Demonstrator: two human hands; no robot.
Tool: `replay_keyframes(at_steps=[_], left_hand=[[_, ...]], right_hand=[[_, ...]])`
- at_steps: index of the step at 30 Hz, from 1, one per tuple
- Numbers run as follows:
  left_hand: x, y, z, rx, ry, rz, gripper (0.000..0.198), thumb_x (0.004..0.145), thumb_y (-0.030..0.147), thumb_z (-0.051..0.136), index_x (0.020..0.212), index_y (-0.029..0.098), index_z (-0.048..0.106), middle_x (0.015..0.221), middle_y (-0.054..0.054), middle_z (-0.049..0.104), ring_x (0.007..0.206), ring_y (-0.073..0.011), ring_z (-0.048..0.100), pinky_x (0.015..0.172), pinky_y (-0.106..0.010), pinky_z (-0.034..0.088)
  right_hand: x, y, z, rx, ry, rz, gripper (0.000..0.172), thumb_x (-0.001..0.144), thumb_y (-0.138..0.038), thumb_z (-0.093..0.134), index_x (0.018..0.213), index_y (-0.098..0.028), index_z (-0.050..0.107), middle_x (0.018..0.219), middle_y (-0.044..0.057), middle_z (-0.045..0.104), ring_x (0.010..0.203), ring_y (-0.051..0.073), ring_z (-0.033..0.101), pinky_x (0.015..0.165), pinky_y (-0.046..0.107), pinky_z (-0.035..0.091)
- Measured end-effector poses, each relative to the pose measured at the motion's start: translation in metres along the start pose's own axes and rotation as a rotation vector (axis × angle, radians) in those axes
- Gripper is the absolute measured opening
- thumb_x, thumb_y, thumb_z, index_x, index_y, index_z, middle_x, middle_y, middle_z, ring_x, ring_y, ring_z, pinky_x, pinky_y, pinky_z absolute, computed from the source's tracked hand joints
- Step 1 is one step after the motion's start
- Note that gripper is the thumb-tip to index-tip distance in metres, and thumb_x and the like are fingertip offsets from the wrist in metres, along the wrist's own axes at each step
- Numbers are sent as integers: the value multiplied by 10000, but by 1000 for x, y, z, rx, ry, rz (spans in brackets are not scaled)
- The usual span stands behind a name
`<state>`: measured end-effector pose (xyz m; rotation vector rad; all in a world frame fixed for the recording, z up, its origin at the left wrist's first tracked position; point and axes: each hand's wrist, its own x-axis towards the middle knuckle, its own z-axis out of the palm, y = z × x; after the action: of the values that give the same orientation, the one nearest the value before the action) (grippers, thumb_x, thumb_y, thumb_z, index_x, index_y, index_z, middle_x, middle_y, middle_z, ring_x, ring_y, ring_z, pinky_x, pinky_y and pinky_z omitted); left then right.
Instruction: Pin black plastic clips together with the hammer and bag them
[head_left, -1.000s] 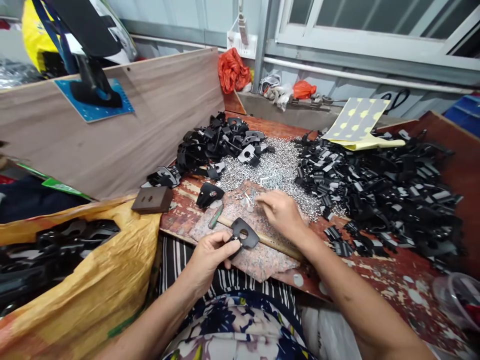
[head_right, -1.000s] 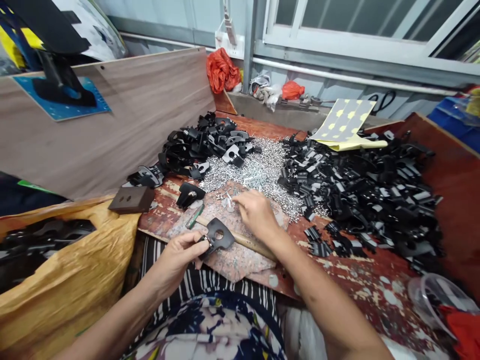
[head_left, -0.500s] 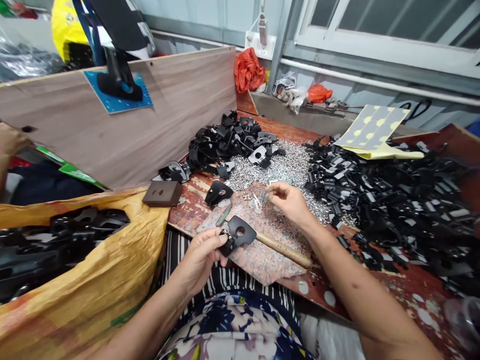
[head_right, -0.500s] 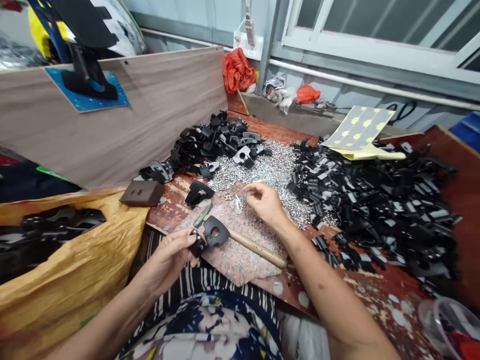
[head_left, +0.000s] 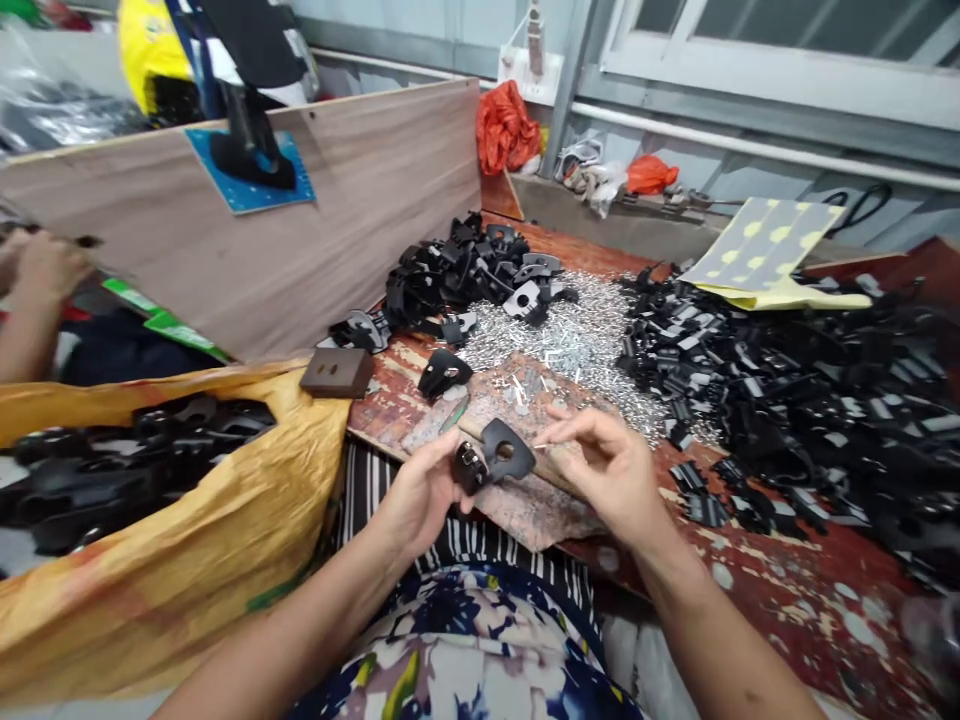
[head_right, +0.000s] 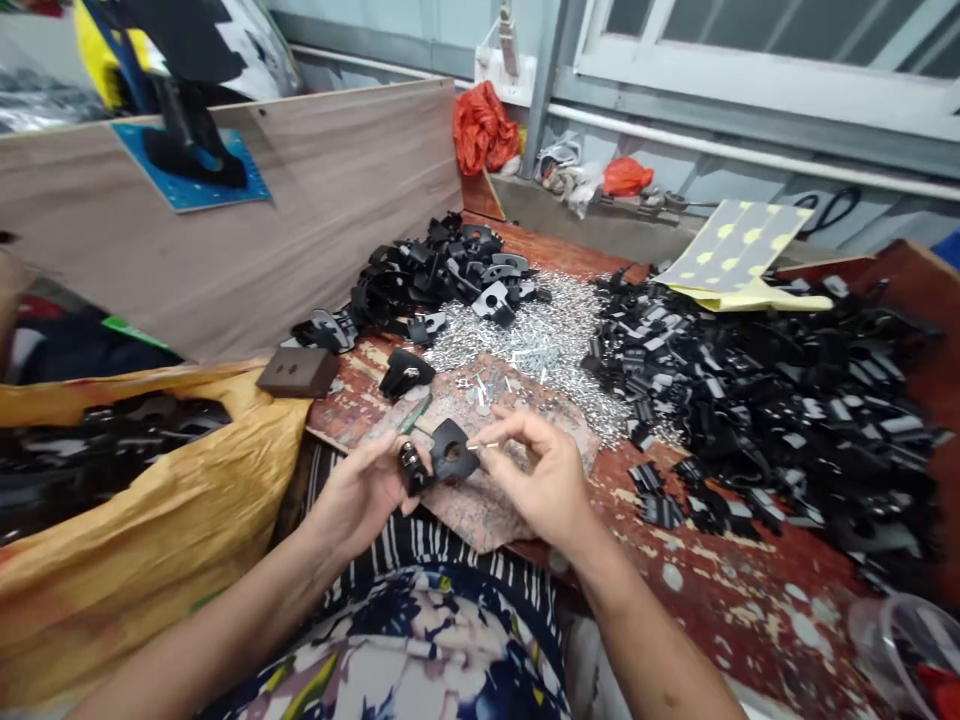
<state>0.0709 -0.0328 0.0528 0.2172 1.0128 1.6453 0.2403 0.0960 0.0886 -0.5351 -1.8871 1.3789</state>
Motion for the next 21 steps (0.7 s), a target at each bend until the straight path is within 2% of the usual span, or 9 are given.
replay_keyframes(at_steps=[3, 5, 10, 15, 21], left_hand=[[0, -1, 1, 11, -23, 0, 320, 758, 452, 787, 705, 143, 723, 695, -36, 628, 547, -119, 505, 367, -203, 408], [-1, -1, 1, 7, -33, 9, 275, 753, 401, 811, 708, 143, 730, 699, -26, 621, 563, -112, 508, 384, -194, 411], [-4, -4, 2, -50, -27, 20, 278, 736, 399, 851, 757, 143, 746, 738, -22, 639, 578, -110, 537, 417, -202, 453], [-5, -6, 2, -62, -36, 8, 312, 725, 410, 866, 781, 130, 742, 717, -17, 642, 557, -108, 537, 417, -211, 464], [-6, -14, 9, -46, 37, 74, 285, 721, 357, 859, 753, 151, 664, 666, 27, 591, 532, -87, 515, 452, -193, 449]], right_hand=[[-11, -13, 16, -256, -25, -245, 97, 870, -162, 686, 875, -259, 691, 937, -8, 785, 882, 182, 733, 1173, 588, 359], [-14, -16, 26, -379, -9, -340, 104, 880, -174, 696, 886, -275, 716, 989, -7, 784, 938, 201, 718, 1172, 625, 328], [-14, -4, 45, -471, 71, -348, 93, 907, -225, 693, 883, -302, 738, 1011, -9, 779, 1001, 228, 680, 1169, 648, 290], [-16, -1, 50, -550, 71, -348, 106, 918, -209, 661, 864, -289, 703, 922, -29, 775, 956, 221, 673, 1189, 626, 269], [-24, -12, 57, -906, -63, -640, 208, 907, -90, 581, 969, -269, 666, 985, -24, 785, 928, 202, 675, 1223, 568, 224]])
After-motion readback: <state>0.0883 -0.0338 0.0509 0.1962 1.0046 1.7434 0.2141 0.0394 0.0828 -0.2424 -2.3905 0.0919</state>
